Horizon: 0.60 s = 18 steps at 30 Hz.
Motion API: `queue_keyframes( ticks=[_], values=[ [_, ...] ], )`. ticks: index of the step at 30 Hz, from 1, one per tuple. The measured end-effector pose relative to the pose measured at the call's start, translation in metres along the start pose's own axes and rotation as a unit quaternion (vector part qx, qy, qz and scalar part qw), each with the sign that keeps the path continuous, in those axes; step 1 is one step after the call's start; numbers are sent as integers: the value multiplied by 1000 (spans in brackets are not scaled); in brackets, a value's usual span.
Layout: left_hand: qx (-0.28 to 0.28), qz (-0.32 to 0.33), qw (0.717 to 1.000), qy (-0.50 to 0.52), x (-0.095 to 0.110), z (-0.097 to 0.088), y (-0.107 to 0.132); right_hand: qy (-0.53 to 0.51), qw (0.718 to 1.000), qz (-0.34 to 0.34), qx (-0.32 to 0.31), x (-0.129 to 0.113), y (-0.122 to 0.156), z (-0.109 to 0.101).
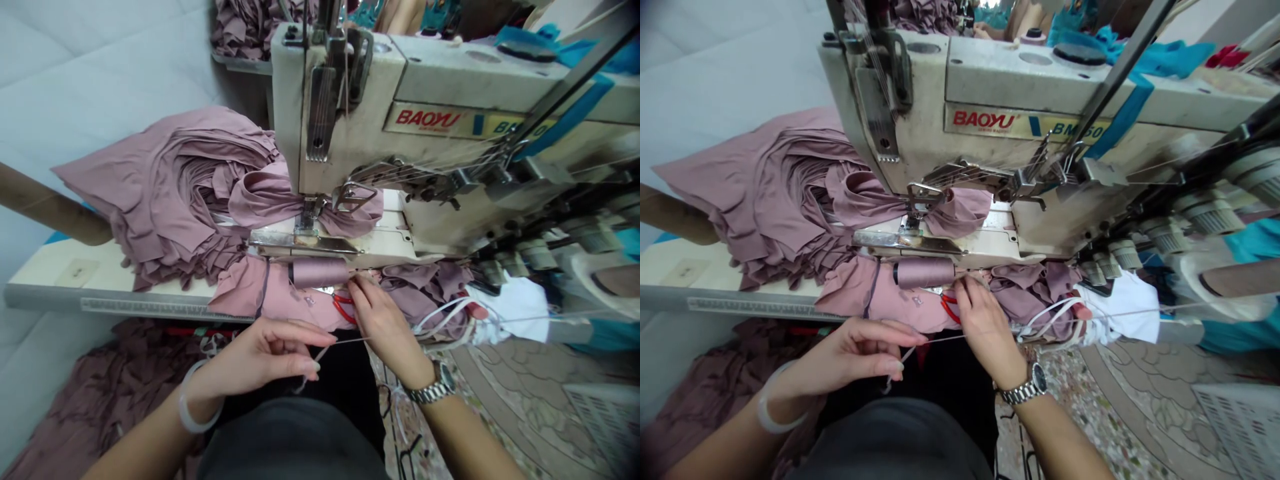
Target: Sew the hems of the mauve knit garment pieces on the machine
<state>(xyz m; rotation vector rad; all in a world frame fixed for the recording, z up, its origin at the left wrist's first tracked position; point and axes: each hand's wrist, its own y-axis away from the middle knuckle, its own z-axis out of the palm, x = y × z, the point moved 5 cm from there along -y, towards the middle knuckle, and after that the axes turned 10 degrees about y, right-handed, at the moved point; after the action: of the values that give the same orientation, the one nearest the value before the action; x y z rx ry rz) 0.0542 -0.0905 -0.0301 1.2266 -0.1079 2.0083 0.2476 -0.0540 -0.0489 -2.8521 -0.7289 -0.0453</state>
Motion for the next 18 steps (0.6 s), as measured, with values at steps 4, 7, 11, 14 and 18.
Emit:
queue_keyframes(
  ticks=[4,7,11,14,18],
  values=[
    [13,28,998,49,1,-4,-1,29,999,-14,-33,-2,1,-2],
    [6,25,999,48,4,-2,-2,54,998,-26,-33,-3,2,-2],
    [-9,10,1000,-7,9,-2,-5,75,996,-27,-51,2,5,-7],
    [4,-2,1000,-19,10,-7,-5,41,991,-9,-128,15,16,-12],
    [0,-8,1000,-4,12,-11,-7,-149,965,-11,-217,28,38,-12]
  ],
)
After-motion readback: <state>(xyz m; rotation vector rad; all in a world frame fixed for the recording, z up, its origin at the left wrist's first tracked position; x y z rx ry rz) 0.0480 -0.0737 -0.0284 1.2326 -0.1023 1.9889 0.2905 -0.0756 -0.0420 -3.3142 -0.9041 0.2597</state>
